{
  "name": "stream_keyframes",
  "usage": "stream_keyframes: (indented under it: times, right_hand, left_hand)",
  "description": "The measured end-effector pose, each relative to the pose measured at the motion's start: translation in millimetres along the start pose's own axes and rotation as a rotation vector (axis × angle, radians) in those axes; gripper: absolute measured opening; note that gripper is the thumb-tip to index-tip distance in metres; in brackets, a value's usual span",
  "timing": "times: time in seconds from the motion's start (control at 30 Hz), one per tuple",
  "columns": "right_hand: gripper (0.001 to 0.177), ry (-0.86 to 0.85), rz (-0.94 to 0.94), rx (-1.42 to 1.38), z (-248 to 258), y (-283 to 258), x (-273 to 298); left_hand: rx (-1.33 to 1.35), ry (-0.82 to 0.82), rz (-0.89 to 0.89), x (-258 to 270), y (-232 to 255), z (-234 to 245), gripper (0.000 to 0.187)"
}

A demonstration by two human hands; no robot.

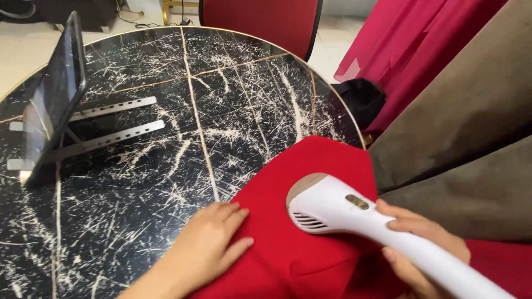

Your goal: The person uses a handheld garment steamer to remove wrinkles from a red garment laid on a round table. The person holds the garment with the left hand while moving the steamer over the fabric with the right hand.

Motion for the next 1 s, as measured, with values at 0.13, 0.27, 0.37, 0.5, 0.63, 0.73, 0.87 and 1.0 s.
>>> stream_keyframes:
  times: [0.13,0.27,0.37,0.5,0.63,0.73,0.87,1.0]
  right_hand:
    - [0.029,-0.043,0.022,0.003,3.0,15.4,2.5]
    - [0.026,-0.015,0.055,0.039,2.5,13.8,0.1]
    - [0.022,0.033,0.009,0.049,1.4,10.7,0.5]
    - [0.021,0.034,-0.023,-0.006,3.6,17.9,1.3]
    - [0.022,0.024,0.015,-0.079,3.4,22.1,-0.2]
    - [0.020,0.024,0.012,-0.052,2.5,20.5,-2.5]
    - [0.021,0.030,0.003,-0.098,0.5,17.3,-6.3]
    - [0.021,0.023,0.010,-0.093,-0.7,17.1,-9.7]
  left_hand:
    - [0.067,-0.004,0.021,-67.9,-1.5,32.8,0.044]
    - [0.143,-0.080,0.244,-158.5,-25.8,23.7,0.045]
    - [0.176,-0.090,0.324,-223.5,-35.9,2.0,0.050]
    - [0.234,-0.175,0.417,-282.1,-9.0,-3.9,0.058]
    - [0.311,-0.240,0.491,-307.7,10.6,-3.1,0.059]
    - [0.482,-0.305,0.541,-330.0,6.8,-14.4,0.073]
    - [0.632,-0.298,0.546,-349.0,6.9,-24.7,0.056]
    - [0.598,-0.413,0.415,-375.9,5.8,-49.5,0.042]
Point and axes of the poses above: each hand's wrist, its own x-axis away from the middle knuckle, its own z-axis out of the back of the hand, y = z × x, the point moved 6 cm from there along -x, towards the middle knuckle, and after that the axes turned 13 degrees about -y, right-handed, at the moved point
